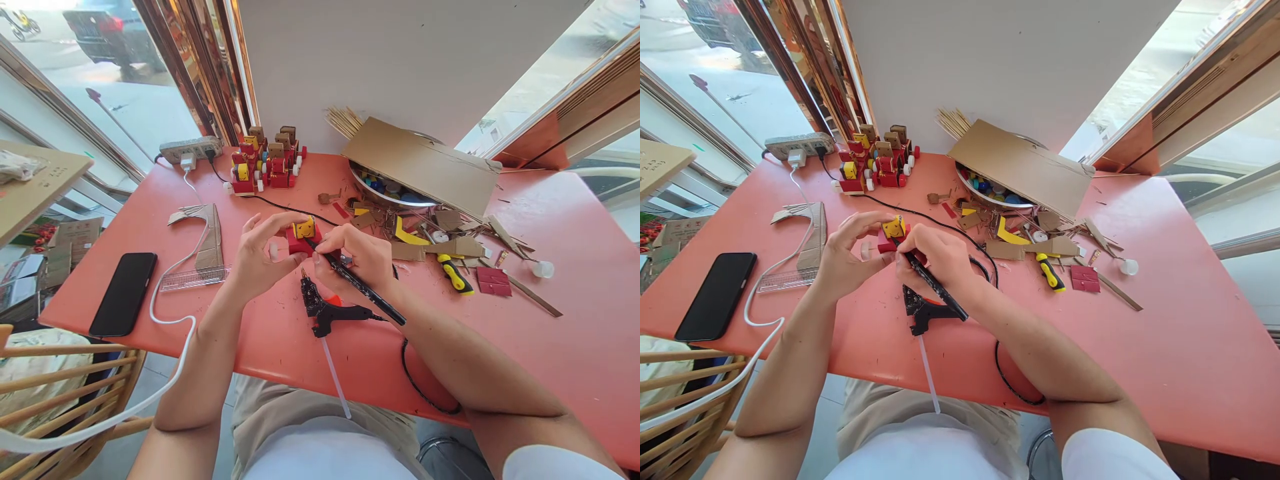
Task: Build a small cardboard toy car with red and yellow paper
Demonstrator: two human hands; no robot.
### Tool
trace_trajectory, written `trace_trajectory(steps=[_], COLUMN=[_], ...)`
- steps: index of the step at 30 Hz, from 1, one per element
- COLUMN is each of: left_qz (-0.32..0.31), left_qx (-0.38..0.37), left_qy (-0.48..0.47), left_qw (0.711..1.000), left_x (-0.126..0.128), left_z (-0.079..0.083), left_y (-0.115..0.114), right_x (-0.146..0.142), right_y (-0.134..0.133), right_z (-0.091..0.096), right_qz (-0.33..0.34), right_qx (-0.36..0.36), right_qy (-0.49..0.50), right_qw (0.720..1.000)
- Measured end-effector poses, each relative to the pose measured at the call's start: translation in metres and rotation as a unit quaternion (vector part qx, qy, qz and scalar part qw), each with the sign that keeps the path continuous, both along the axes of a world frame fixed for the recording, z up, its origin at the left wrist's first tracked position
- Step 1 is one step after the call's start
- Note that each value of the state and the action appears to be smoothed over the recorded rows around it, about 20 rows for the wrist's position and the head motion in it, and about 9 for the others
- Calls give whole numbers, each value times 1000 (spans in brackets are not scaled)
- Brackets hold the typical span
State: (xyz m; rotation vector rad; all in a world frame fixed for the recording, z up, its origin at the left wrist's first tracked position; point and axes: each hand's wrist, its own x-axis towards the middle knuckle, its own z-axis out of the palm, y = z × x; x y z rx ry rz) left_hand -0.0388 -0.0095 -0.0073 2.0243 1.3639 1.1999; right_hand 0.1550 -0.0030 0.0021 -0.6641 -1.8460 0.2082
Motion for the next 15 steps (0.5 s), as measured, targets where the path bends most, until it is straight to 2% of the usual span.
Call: trace_trajectory(steps=[8, 15], left_qz=[-6, -4], left_qx=[5, 7], left_qy=[4, 2], left_qw=[1000, 1000], left_x=[0, 0], left_z=[1, 1], left_y=[-1, -1], right_x=[3, 6], right_y=[1, 2], right_z=[2, 1], right_qz=[-12, 7], right_qx=[-4, -21], right_qy=[-29, -38], right_qw=[999, 999])
